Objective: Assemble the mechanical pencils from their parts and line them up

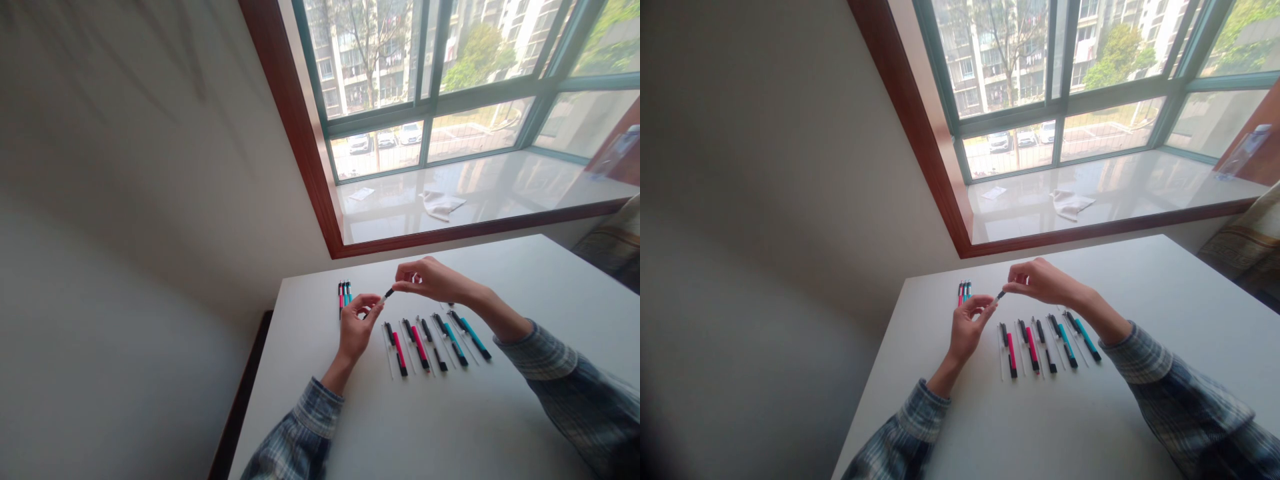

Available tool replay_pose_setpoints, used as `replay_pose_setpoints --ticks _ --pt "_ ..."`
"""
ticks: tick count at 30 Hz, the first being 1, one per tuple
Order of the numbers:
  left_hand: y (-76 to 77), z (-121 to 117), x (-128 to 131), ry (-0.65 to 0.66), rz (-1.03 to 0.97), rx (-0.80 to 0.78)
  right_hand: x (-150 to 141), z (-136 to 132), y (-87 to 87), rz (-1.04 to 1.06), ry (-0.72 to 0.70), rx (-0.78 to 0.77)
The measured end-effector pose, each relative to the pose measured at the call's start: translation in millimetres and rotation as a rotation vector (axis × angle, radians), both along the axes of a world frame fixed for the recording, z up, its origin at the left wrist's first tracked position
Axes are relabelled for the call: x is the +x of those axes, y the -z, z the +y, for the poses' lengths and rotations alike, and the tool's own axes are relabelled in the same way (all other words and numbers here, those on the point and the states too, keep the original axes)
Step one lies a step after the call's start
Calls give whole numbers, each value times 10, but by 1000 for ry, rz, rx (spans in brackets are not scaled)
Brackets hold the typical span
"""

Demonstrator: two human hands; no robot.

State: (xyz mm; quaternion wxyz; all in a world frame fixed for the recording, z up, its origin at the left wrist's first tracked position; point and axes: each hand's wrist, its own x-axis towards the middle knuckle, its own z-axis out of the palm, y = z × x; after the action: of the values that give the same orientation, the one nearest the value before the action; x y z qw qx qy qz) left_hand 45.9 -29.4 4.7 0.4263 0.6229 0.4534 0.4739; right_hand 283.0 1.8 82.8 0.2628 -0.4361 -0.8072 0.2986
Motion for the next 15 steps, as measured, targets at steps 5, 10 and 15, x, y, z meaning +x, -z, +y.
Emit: replay_pose_setpoints --ticks 5,10,15 --pt "22 -3 -1 -4 -5 -6 49 13 -7 99 -64 -41" --pt "18 -2 -1 -6 0 -16 34 18 -1 43 -41 31" --pt "14 0 -4 -9 8 -20 23 17 19 -71 -17 24"
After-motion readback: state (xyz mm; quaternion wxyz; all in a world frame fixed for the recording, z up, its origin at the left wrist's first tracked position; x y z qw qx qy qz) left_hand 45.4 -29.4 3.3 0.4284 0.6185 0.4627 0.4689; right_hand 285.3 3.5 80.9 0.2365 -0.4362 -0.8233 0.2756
